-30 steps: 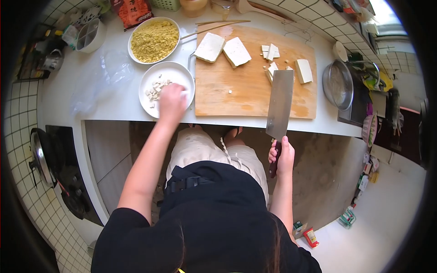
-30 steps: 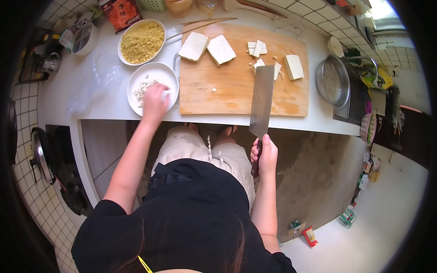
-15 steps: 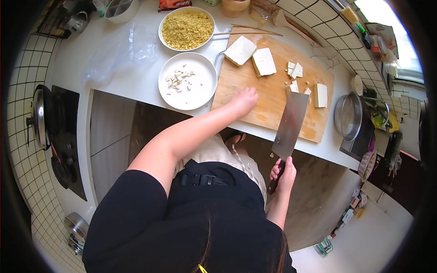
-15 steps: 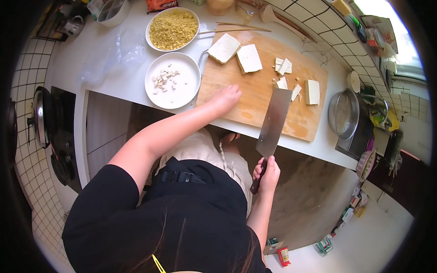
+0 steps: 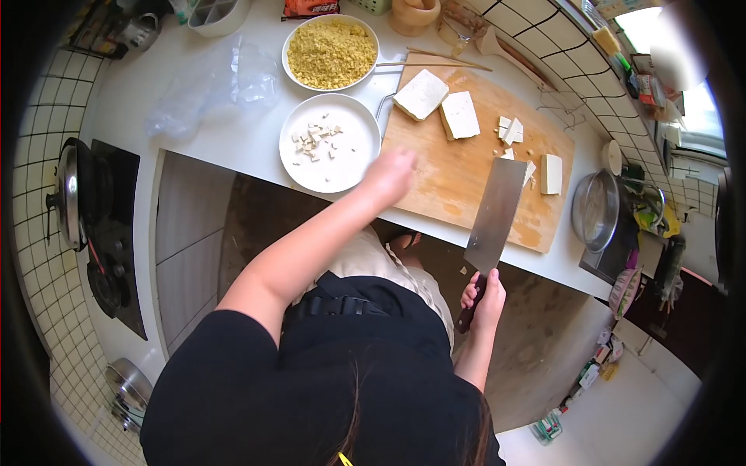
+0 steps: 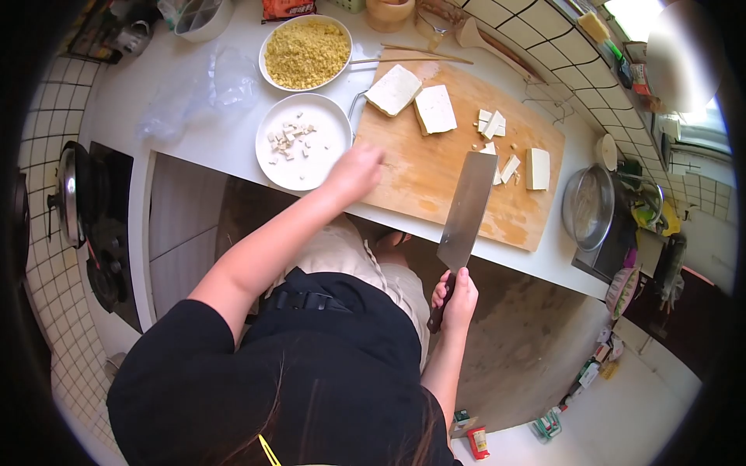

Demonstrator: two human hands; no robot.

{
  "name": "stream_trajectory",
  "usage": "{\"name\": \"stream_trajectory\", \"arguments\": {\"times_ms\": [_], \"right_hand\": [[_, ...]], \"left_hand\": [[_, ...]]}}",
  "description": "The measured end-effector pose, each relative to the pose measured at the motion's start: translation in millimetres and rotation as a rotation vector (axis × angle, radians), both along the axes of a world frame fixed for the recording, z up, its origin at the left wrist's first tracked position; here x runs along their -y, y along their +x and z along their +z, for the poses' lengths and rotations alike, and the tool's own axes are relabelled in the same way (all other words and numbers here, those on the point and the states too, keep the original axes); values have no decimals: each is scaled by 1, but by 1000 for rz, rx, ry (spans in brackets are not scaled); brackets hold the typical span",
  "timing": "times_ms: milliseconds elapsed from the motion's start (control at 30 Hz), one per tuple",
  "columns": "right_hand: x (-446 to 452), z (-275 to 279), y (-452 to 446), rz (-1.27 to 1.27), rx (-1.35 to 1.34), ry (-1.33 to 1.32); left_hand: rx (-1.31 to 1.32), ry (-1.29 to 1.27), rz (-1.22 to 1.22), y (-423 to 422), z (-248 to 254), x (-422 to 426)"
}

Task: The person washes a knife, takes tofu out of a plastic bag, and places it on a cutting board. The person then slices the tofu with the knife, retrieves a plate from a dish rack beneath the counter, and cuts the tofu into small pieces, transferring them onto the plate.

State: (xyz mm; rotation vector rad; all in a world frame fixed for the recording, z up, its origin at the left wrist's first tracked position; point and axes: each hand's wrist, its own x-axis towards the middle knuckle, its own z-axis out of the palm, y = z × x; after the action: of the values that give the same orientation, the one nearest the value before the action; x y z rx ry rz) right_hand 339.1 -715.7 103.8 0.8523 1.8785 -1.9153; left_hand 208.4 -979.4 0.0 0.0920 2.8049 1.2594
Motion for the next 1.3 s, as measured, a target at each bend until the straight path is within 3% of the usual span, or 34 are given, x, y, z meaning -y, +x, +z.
{"name": "stream_trajectory", "arguments": {"times_ms": [67,200,300,633,733,833,933,1067,1200,1300], "right_hand": [[4,0,-1,22,-1,-14],[5,-5,-3,10,-23,-27],[-4,-4,-5,-69,-54,9],[-74,-7,-6,-251,-89,3],[-96,-13,-6,-235,-69,-29],[-118,-17,-10,-225,-38,-85],[-140,-21,-15,-166,-9,-94],[-168,-26,-26,-84,-2,-97],[-191,-36,-41,-19,12,-108],[-204,-34,-55,27,29,-111]], "left_hand": [[-106,53,130,12,6,40],[-140,-278,199,36,3,96],[-164,-341,208,36,1,99],[-17,93,-138,-39,8,-64],[81,165,-68,-74,-2,-122],[35,13,-11,-103,-16,-161],[116,-156,-87,-122,-20,-180],[123,-94,-44,-124,-15,-189],[1,-25,-90,-115,-4,-197],[71,254,-116,-102,11,-198]]}}
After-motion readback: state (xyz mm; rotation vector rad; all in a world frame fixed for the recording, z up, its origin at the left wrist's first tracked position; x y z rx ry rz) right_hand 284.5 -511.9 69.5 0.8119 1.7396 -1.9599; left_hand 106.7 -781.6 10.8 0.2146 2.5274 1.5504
